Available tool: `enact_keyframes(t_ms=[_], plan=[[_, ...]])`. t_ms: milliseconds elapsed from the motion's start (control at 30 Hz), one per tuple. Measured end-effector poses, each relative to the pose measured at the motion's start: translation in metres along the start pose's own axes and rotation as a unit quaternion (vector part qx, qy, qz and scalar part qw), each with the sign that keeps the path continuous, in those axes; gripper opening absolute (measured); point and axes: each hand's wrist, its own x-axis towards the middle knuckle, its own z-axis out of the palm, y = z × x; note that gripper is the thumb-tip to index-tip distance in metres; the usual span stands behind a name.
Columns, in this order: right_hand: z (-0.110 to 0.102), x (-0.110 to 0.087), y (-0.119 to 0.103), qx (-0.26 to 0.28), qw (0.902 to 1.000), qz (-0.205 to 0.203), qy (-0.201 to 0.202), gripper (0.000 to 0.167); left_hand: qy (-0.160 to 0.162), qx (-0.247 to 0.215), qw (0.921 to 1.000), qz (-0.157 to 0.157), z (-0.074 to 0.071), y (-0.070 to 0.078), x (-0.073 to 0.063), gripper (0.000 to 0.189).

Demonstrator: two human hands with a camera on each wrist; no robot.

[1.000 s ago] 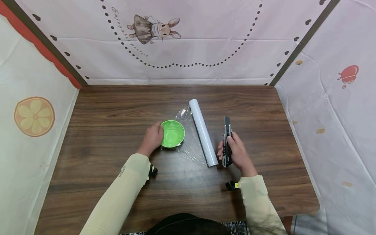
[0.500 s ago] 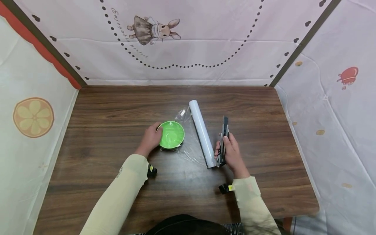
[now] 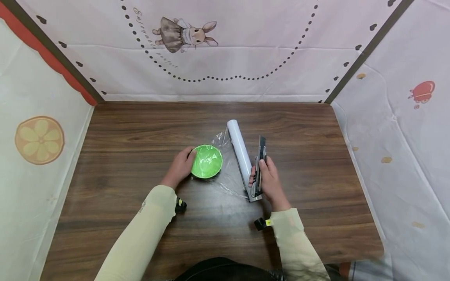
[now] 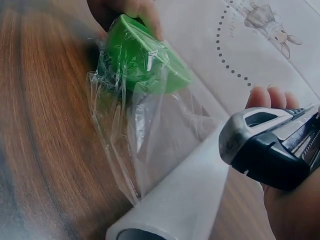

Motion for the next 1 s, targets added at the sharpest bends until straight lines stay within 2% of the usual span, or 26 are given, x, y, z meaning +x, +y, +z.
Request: enact_keyframes(t_ms=[167, 233, 400, 533, 833, 1000], plan=[[0.002, 0.001, 0.002, 0.003, 1.0000, 0.004, 0.001, 0.035, -0.003, 0.002, 1.0000, 0.004, 0.000, -0.003, 0.002, 0.061], [0.002, 0.001, 0.002, 0.003, 1.0000, 0.007, 0.004, 0.030, 0.000, 0.004, 1.0000, 0.005, 0.001, -0.003, 0.002, 0.063], [0.004, 0.000, 0.004, 0.007, 0.9998, 0.017, 0.008, 0.025, 0.007, 0.007, 0.9999, 0.004, 0.000, -0.001, 0.004, 0.051], [0.006, 0.000, 0.006, 0.017, 0.9995, 0.025, 0.002, 0.035, 0.011, 0.004, 0.9999, -0.009, -0.002, 0.001, 0.006, 0.044], [0.011, 0.003, 0.011, 0.014, 0.9995, 0.027, -0.012, 0.046, -0.016, -0.013, 0.9983, -0.055, -0.009, 0.010, 0.008, 0.046], [0.012, 0.006, 0.011, 0.005, 0.9993, 0.036, -0.011, 0.044, -0.022, -0.009, 0.9981, -0.056, -0.009, 0.009, 0.009, 0.046]])
